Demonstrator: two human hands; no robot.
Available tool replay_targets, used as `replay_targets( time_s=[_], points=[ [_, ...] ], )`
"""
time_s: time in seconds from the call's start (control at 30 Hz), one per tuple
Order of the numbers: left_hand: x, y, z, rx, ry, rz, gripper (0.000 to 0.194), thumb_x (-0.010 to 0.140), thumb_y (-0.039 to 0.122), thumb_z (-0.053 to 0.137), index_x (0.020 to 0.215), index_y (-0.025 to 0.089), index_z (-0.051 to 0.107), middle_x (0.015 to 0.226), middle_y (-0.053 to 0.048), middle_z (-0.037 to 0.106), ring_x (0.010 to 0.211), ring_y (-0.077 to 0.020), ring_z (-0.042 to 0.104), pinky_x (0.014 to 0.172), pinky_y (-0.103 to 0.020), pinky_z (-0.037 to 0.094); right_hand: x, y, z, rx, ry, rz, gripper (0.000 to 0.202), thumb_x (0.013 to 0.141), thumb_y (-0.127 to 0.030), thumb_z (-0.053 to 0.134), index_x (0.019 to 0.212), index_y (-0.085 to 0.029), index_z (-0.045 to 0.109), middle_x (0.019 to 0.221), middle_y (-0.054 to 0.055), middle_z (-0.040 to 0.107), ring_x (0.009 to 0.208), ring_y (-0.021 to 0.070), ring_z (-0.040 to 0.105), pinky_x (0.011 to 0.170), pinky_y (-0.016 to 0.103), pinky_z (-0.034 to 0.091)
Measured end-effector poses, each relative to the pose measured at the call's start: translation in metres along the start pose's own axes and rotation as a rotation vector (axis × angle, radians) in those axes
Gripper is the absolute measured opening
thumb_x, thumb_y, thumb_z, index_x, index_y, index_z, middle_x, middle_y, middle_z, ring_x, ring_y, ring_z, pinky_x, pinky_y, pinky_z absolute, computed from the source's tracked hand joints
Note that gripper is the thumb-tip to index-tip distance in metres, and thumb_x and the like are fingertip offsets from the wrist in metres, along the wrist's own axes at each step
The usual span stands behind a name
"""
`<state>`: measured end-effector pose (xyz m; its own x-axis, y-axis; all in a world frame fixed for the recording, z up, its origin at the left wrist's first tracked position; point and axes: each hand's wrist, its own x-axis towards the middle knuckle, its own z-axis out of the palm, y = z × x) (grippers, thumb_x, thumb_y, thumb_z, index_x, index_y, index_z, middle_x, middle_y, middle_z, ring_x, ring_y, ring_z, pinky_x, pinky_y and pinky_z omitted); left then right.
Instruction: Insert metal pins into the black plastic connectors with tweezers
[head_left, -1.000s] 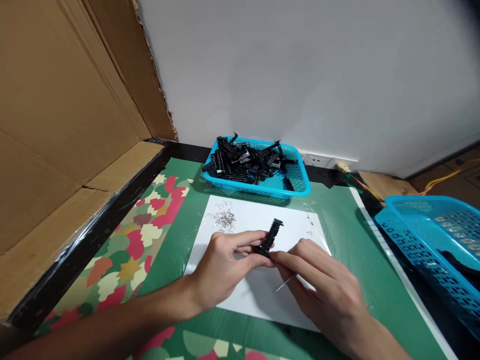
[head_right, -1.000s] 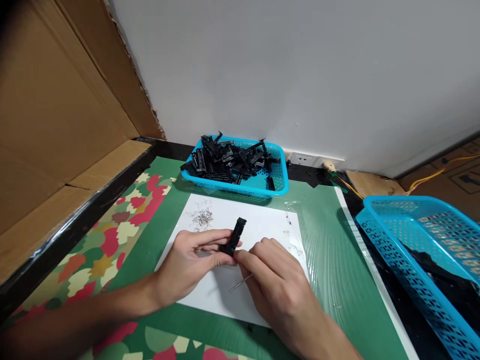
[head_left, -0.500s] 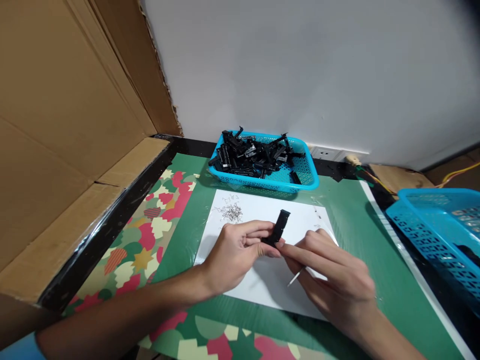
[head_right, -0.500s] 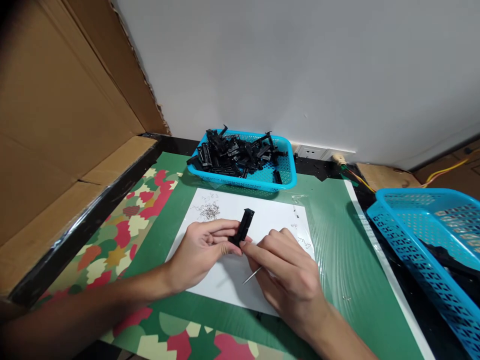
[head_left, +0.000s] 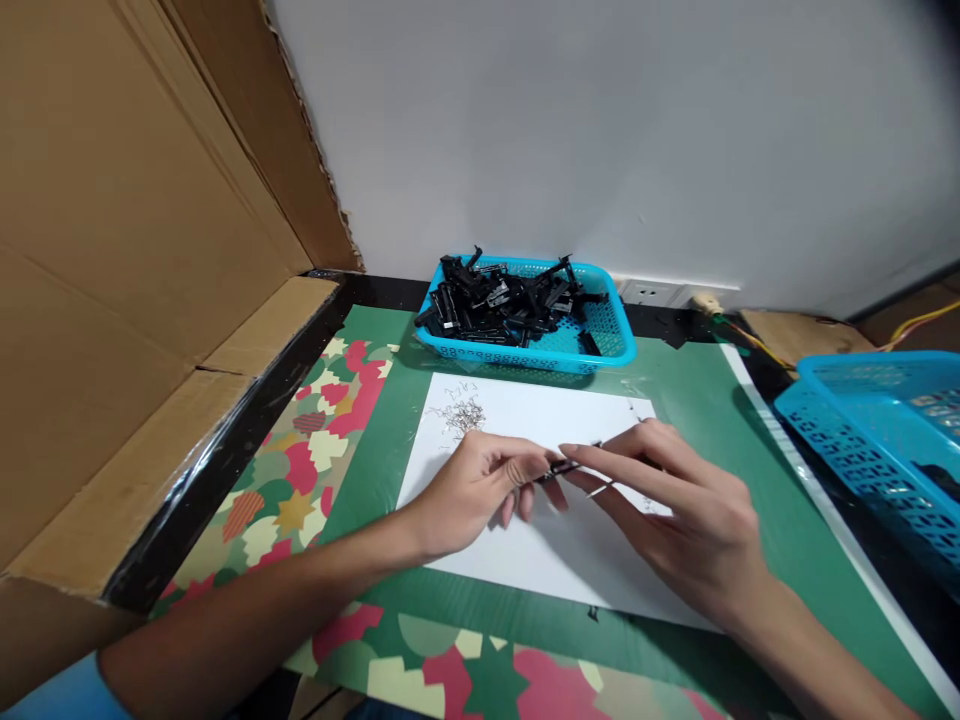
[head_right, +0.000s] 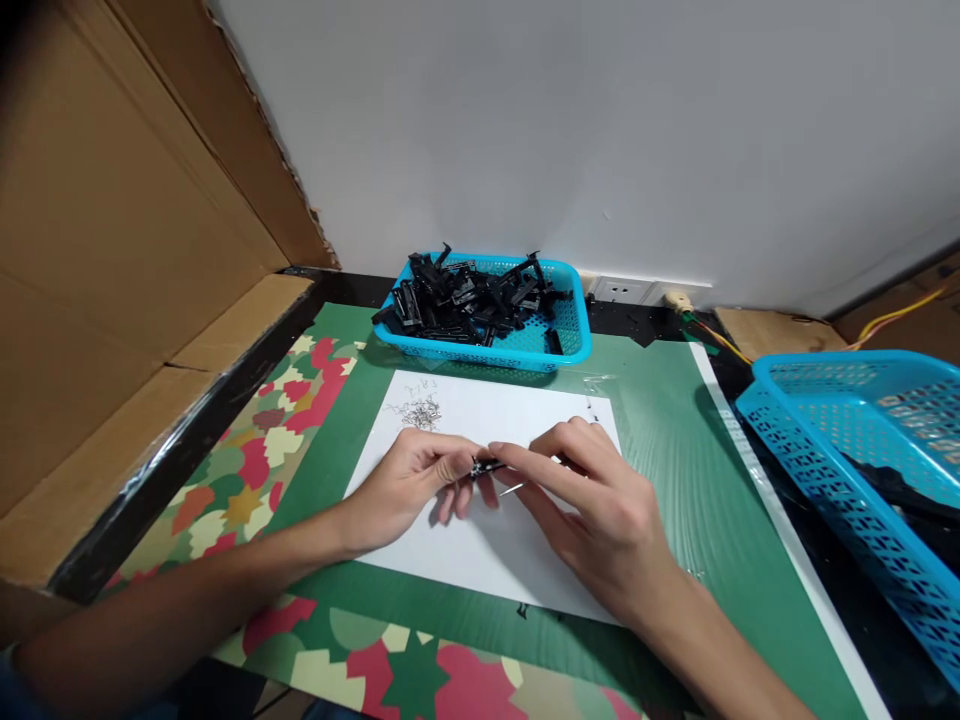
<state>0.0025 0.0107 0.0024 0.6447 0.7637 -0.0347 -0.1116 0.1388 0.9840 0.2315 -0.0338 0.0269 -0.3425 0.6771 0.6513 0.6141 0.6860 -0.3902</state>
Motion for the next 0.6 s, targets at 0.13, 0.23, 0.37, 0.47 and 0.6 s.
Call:
replay_targets(
  time_s=[0.13,0.23,0.37,0.47,0.6],
  points=[
    [-0.003,0.005,0.001,0.130,-0.022,0.015,0.054,0.109,0.058,0.055,0.112,0.013,0.085,0.085,-0.010,0.077,0.058,-0.0096,0.049,0.055,-0.024,0.040,0.001,0.001,-0.001,-0.003,-0.009,-0.034,0.033,0.095,0.003,0.067,0.114,-0.023,0.075,0.085,0.002,0.067,0.072,0.0163,0.060,0.069,0.035,0.047],
    [-0.003,0.008,0.000,0.274,0.031,0.092,0.048,0.108,0.056,0.058,0.119,0.017,0.084,0.103,-0.011,0.079,0.080,-0.0154,0.064,0.070,-0.027,0.049,0.003,0.003,-0.003,-0.023,-0.050,-0.039,0.028,0.097,0.002,0.066,0.111,-0.022,0.073,0.085,0.003,0.068,0.073,0.0168,0.061,0.070,0.035,0.048],
    [-0.002,0.008,0.000,0.475,0.180,0.234,0.042,0.096,0.050,0.079,0.126,0.021,0.079,0.116,-0.011,0.078,0.092,-0.0187,0.066,0.076,-0.030,0.051,0.002,0.009,-0.003,-0.046,-0.065,-0.050,0.025,0.098,-0.001,0.065,0.110,-0.021,0.073,0.085,0.003,0.069,0.075,0.0173,0.062,0.070,0.034,0.048],
    [-0.002,0.005,0.001,0.567,0.255,0.308,0.030,0.090,0.042,0.087,0.110,0.020,0.082,0.102,-0.008,0.080,0.084,-0.0172,0.065,0.070,-0.029,0.050,-0.001,0.013,0.000,-0.047,-0.088,-0.037,0.023,0.099,-0.003,0.066,0.110,-0.022,0.074,0.085,0.004,0.068,0.075,0.0176,0.062,0.071,0.034,0.049],
    [-0.003,-0.001,0.000,0.612,0.282,0.333,0.019,0.090,0.035,0.086,0.102,0.020,0.084,0.096,-0.007,0.082,0.080,-0.0171,0.067,0.068,-0.030,0.053,-0.003,0.015,-0.001,0.003,-0.169,0.014,0.021,0.101,-0.010,0.065,0.114,-0.023,0.075,0.089,0.005,0.068,0.081,0.0200,0.063,0.072,0.034,0.051]
  ],
)
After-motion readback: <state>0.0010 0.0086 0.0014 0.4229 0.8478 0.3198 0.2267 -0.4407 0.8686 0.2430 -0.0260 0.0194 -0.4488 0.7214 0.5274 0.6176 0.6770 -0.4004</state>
